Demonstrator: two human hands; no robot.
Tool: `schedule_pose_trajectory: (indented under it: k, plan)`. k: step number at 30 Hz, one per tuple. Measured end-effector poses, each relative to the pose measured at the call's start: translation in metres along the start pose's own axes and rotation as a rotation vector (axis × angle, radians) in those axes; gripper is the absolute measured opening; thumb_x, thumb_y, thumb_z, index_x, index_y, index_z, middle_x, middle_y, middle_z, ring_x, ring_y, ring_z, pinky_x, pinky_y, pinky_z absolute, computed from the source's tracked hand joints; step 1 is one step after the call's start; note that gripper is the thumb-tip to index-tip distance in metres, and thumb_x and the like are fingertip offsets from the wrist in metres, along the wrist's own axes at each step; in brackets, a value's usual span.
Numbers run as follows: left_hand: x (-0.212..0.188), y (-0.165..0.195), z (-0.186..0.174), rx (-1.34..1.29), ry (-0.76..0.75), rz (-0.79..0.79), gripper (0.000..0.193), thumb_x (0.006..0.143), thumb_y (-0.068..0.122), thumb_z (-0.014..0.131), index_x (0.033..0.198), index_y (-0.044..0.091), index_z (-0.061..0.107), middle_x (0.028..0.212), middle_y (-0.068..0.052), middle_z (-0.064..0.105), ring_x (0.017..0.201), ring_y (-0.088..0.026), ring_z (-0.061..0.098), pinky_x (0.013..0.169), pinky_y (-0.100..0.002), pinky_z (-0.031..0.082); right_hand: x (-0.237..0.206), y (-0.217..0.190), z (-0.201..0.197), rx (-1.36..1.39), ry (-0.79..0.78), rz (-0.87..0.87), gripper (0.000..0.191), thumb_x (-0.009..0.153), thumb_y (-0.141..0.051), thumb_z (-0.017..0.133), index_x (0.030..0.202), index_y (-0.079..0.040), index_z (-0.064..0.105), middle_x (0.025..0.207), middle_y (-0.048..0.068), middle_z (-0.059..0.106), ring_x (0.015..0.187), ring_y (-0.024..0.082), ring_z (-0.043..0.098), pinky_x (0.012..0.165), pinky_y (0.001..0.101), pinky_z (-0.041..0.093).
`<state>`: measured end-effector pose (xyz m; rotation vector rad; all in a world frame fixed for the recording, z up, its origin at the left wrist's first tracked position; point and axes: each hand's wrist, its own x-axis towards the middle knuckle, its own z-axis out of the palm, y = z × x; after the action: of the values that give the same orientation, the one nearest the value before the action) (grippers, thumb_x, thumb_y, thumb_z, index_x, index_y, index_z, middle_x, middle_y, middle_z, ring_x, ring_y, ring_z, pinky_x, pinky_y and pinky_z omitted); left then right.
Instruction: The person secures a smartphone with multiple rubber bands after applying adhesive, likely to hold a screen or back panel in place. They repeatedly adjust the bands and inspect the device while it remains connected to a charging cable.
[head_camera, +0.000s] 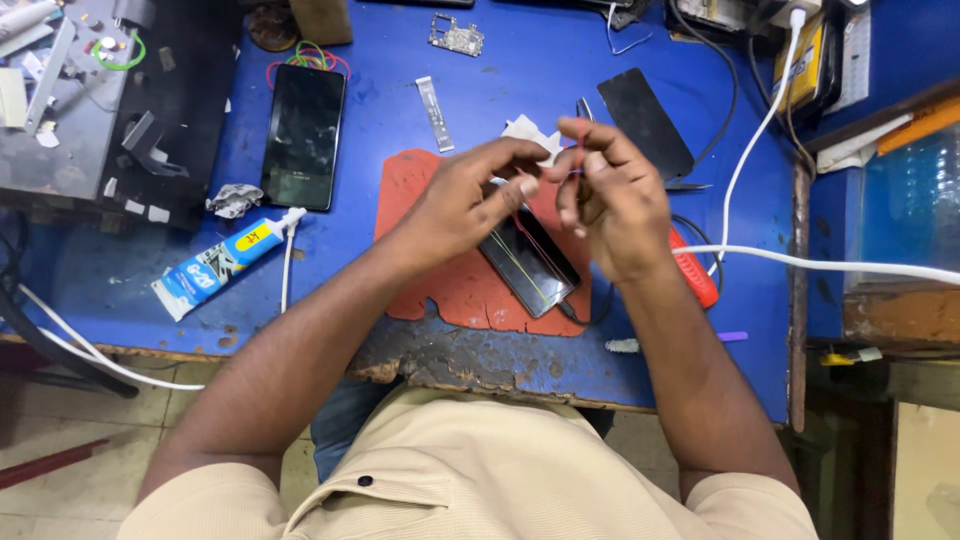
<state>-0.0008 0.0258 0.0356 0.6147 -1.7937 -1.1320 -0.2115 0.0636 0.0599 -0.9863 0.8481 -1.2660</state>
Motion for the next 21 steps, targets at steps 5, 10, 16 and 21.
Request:
schedule_pose_trajectory:
  k: [5,10,16,21]
  plan:
    - [0.002,-0.002,-0.023,0.212,0.340,-0.096,0.014,0.103,0.008,0.063,0.114,0.003,0.069,0.098,-0.008,0.074,0.083,-0.013,0.072,0.071,-0.028,0.057,-0.021,-0.010,0.037,-1.481,-0.179,-0.120,0.096,0.072,-0.046,0.087,0.143,0.005,0.046,0.126,0.023,0.064,0.110,0.039,0.064,0.087,0.0455,0.054]
    - [0.008,-0.001,-0.038,0.230,0.451,-0.118,0.013,0.098,0.006,0.065,0.110,0.002,0.070,0.089,-0.006,0.073,0.079,-0.012,0.069,0.065,-0.027,0.054,-0.030,-0.009,0.066,-1.575,-0.202,0.013,0.119,0.064,-0.041,0.090,0.150,0.010,0.026,0.138,0.029,0.048,0.128,0.044,0.047,0.102,0.0490,0.046]
    - [0.007,-0.015,-0.036,0.055,0.432,-0.210,0.016,0.098,0.007,0.063,0.112,0.002,0.068,0.091,-0.004,0.071,0.078,-0.010,0.065,0.066,-0.025,0.054,-0.024,-0.005,0.052,-1.512,-0.073,-0.034,0.112,0.063,-0.024,0.089,0.149,0.010,0.026,0.137,0.032,0.047,0.126,0.045,0.050,0.101,0.0479,0.046]
    - [0.009,-0.028,-0.019,-0.472,0.335,-0.469,0.025,0.100,0.016,0.060,0.121,0.002,0.062,0.099,-0.008,0.069,0.082,-0.013,0.067,0.071,-0.027,0.058,-0.003,0.003,0.000,-0.899,0.064,0.189,0.106,0.065,-0.014,0.083,0.155,0.000,0.028,0.129,0.017,0.059,0.100,0.025,0.065,0.086,0.0388,0.058]
